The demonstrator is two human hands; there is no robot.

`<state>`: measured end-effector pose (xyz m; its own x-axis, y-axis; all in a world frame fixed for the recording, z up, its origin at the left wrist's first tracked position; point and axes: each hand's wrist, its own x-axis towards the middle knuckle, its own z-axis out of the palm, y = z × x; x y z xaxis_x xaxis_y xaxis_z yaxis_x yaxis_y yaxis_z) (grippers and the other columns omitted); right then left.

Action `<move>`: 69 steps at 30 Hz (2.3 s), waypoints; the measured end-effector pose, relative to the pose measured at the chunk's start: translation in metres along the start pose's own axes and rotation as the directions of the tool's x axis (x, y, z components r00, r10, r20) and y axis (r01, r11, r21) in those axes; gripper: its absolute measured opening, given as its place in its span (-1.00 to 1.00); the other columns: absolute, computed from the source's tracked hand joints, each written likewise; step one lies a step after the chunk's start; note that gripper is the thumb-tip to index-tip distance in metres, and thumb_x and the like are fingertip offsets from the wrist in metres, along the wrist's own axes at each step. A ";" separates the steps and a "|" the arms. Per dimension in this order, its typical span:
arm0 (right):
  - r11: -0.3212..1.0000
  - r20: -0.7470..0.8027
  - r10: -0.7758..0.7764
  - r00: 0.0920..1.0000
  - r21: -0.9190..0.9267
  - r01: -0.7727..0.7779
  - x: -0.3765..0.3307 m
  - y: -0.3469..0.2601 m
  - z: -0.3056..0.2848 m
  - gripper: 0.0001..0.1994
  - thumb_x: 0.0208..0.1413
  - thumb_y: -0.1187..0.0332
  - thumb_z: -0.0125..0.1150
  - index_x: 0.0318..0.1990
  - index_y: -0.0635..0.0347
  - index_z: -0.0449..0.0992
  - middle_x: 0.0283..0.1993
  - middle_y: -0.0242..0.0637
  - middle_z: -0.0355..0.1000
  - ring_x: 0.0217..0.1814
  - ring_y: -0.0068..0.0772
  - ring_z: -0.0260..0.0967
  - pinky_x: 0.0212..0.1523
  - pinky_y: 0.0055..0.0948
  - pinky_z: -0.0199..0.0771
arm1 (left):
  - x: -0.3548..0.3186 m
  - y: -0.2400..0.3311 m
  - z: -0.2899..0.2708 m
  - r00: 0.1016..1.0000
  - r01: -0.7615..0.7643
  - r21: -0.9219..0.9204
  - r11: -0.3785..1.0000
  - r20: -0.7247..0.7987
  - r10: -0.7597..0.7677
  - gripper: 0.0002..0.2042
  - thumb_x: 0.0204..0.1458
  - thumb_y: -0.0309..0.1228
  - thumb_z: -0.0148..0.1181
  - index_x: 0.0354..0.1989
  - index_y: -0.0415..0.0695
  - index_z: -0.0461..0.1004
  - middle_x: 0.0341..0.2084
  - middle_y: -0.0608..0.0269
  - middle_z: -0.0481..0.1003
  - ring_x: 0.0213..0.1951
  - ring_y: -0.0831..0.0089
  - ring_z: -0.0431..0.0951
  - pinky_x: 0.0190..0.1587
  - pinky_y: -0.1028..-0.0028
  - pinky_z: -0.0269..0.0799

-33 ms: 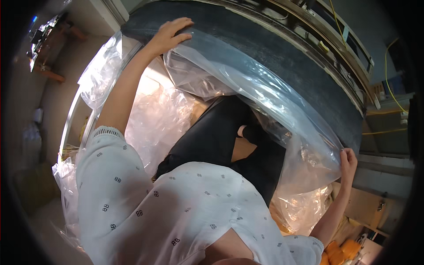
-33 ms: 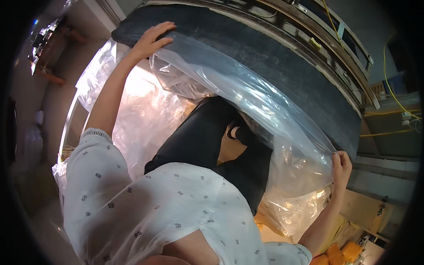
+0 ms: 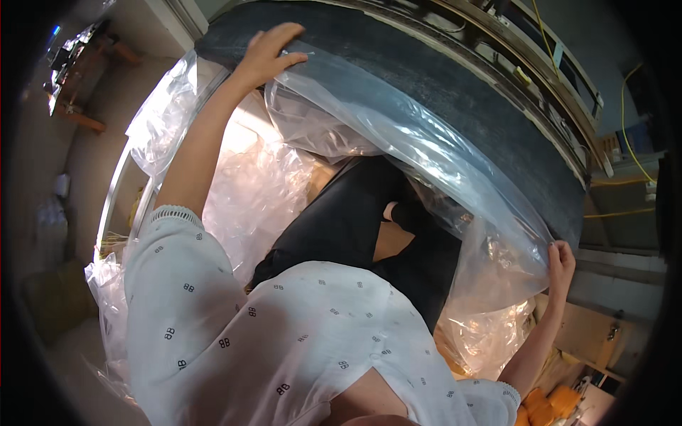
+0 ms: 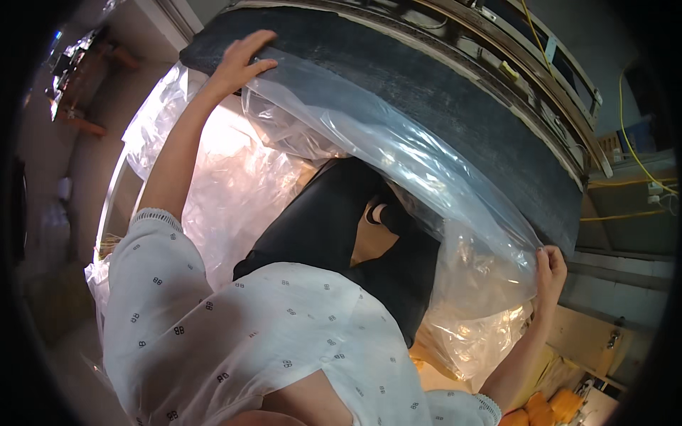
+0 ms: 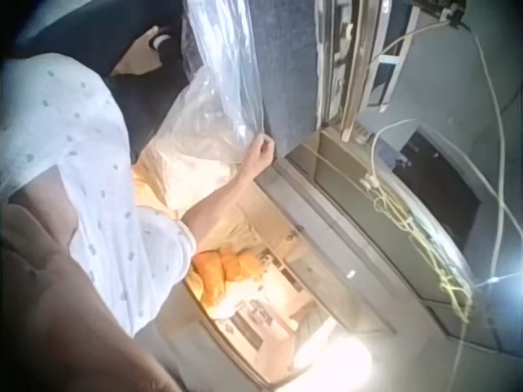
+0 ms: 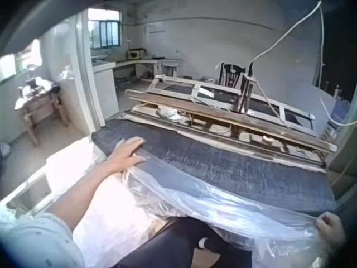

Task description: Folding and arranging large plastic sheets or bags on a surface.

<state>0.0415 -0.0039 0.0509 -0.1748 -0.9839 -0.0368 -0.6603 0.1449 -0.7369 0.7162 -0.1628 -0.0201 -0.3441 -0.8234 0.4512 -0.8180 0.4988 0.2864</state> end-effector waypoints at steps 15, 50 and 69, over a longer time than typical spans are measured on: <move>0.849 0.078 -0.100 0.992 -0.514 0.126 0.020 0.015 -0.002 -0.96 0.04 0.51 0.05 -0.34 0.23 0.37 -0.40 -0.45 0.34 -0.35 -0.53 0.28 -0.34 -0.56 0.25 | -0.001 0.034 -0.023 0.834 0.217 -0.880 0.422 -0.057 -0.549 -0.86 0.06 -0.34 0.12 -0.25 -0.08 0.42 -0.42 0.47 0.42 -0.35 0.67 0.41 -0.24 0.68 0.32; 0.806 0.818 -0.494 0.294 0.303 0.508 0.006 -0.246 0.297 -0.92 0.04 0.49 0.05 -0.39 0.33 0.44 -0.26 -0.32 0.38 -0.26 -0.51 0.29 -0.26 -0.57 0.26 | -0.352 -0.077 -0.042 0.208 0.949 -0.106 0.296 -0.494 -0.844 -0.74 -0.01 -0.17 0.10 -0.29 -0.10 0.48 -0.51 0.33 0.46 -0.44 0.43 0.47 -0.40 0.48 0.35; 0.698 0.426 -0.710 0.560 0.527 0.484 -0.010 -0.196 0.284 -0.60 0.01 0.37 0.16 0.02 0.28 0.31 -0.06 -0.24 0.38 -0.10 -0.41 0.36 0.00 -0.45 0.29 | -0.079 0.228 -0.105 0.991 -0.095 -0.972 0.216 -0.112 -0.067 -0.62 0.11 -0.42 0.00 0.12 -0.11 0.17 -0.17 0.25 0.43 -0.16 0.45 0.44 -0.13 0.48 0.38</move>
<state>0.3797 -0.0524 0.0042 0.6822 -0.6988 0.2153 -0.1605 -0.4303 -0.8883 0.6052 0.0441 0.0986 -0.2345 -0.8196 0.5227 0.3037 0.4490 0.8403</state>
